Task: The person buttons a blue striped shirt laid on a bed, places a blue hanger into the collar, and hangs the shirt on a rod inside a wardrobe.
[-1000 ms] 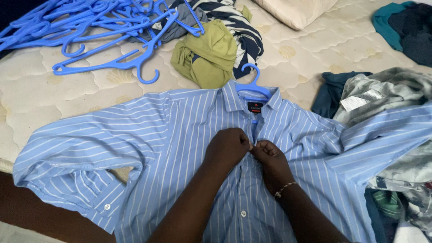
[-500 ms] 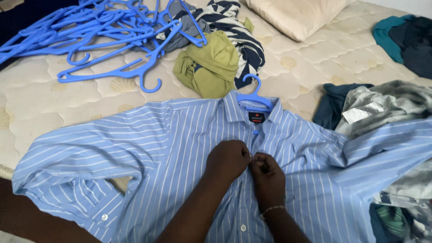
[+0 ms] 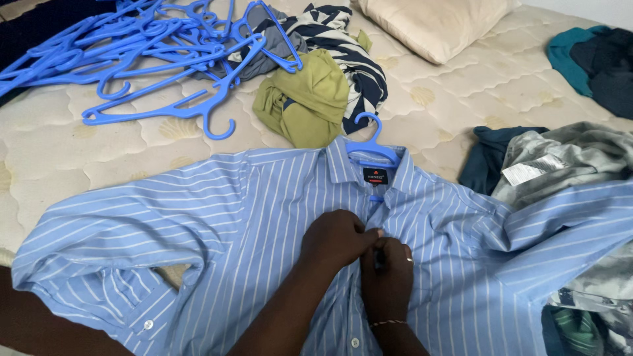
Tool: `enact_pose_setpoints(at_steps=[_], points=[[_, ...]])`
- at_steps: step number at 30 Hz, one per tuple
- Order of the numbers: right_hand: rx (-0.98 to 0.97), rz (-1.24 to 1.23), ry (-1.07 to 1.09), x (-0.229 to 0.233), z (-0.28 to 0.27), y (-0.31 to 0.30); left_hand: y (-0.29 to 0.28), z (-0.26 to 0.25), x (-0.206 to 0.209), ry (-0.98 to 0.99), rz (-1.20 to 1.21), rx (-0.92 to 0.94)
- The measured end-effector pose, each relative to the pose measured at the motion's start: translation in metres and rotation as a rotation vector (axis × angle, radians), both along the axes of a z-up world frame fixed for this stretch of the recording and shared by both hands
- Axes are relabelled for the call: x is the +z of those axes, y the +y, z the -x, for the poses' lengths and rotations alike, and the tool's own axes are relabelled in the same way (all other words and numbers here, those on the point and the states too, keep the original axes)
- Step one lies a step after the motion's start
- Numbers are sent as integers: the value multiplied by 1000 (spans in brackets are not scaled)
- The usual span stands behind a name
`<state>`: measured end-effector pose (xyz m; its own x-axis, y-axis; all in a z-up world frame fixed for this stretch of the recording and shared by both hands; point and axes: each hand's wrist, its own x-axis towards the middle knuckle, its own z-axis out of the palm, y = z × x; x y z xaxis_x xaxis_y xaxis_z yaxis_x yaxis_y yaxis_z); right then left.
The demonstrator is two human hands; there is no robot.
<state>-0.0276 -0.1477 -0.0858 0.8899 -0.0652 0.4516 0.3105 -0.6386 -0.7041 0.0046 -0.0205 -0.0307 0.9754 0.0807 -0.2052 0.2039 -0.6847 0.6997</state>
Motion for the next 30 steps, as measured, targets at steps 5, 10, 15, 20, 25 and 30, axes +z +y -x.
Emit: enact_pose_setpoints(at_steps=[5,10,15,20,25,30], points=[[31,34,-69,0,1,-1,-12,5,-11,-194,-118,60],[42,-41,-64,0,2,0,-15,-1,-21,-117,-185,67],[-8,-200,102,4,3,4,-10,-9,-28,30,-68,57],[-33,-103,115,7,3,3,-10,-12,-47,-115,-72,47],[-50,-85,154,7,3,5,-11,-16,-53,-118,-92,57],[-59,-32,169,5,4,1,-2,-17,-43,-116,-44,-57]])
